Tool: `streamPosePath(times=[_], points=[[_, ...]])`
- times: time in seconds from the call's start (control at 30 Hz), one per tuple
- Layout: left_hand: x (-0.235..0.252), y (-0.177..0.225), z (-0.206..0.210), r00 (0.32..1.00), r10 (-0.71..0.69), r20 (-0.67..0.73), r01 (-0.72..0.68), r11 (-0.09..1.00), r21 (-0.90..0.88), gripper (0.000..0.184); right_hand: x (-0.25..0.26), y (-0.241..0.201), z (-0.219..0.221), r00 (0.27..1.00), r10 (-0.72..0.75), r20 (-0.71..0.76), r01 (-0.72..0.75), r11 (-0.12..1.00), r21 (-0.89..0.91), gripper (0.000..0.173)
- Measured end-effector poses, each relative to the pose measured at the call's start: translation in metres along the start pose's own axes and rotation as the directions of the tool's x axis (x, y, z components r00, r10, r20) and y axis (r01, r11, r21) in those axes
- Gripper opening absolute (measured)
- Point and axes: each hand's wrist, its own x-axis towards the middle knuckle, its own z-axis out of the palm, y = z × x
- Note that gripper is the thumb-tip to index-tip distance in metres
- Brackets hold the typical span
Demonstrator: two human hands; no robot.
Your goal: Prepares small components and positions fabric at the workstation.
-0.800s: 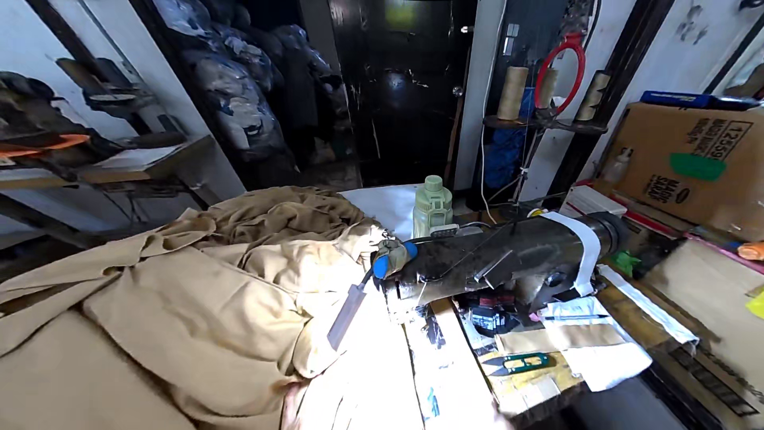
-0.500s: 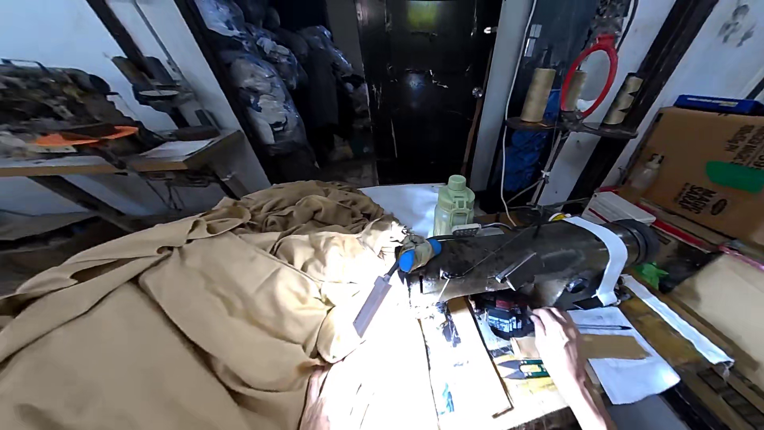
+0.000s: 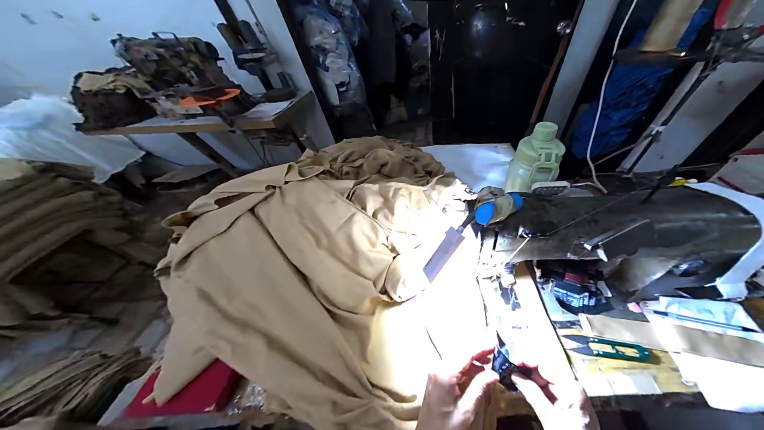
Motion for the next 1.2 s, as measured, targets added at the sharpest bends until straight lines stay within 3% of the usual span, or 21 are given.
streamPosePath(times=[0.27,0.33,0.4,0.5,0.57,0.63,0.73,0.9,1.2], points=[[-0.029,-0.002,0.007,0.996,-0.074,-0.053,0.073,0.997,-0.023,0.014,-0.023,-0.007,0.005,0.984,0.156,0.089,-0.146,0.984,-0.104,0.040],[-0.033,-0.001,0.004,0.995,-0.095,-0.040,0.093,0.994,-0.048,0.015,-0.026,-0.009,0.005,0.995,0.066,0.079,-0.052,0.984,-0.168,0.026],[-0.031,0.007,0.001,0.981,-0.193,-0.010,0.191,0.977,-0.091,0.018,-0.027,-0.007,0.006,0.991,-0.132,0.038,0.137,0.958,-0.252,0.012],[-0.021,0.017,-0.004,0.948,-0.315,0.042,0.311,0.893,-0.324,0.019,-0.026,0.008,0.008,0.911,-0.410,0.053,0.397,0.831,-0.389,0.012],[-0.015,0.018,-0.004,0.944,-0.328,-0.036,0.291,0.879,-0.379,0.026,-0.024,0.010,0.012,0.891,-0.450,0.060,0.430,0.793,-0.431,0.012],[-0.010,0.018,-0.005,0.940,-0.315,-0.127,0.257,0.904,-0.343,0.030,-0.022,0.008,0.013,0.923,-0.382,0.043,0.374,0.864,-0.338,0.017],[-0.006,0.020,-0.008,0.941,-0.274,-0.197,0.223,0.942,-0.249,0.032,-0.017,0.002,0.012,0.984,-0.175,-0.022,0.171,0.978,-0.116,0.031],[-0.007,0.016,-0.009,0.968,-0.156,-0.195,0.140,0.986,-0.092,0.027,-0.001,-0.005,0.016,0.999,0.040,-0.020,-0.035,0.973,0.228,0.034],[-0.008,0.016,-0.006,0.966,-0.171,-0.193,0.163,0.985,-0.058,0.027,0.009,-0.005,0.024,0.978,0.176,-0.111,-0.140,0.952,0.273,0.036]])
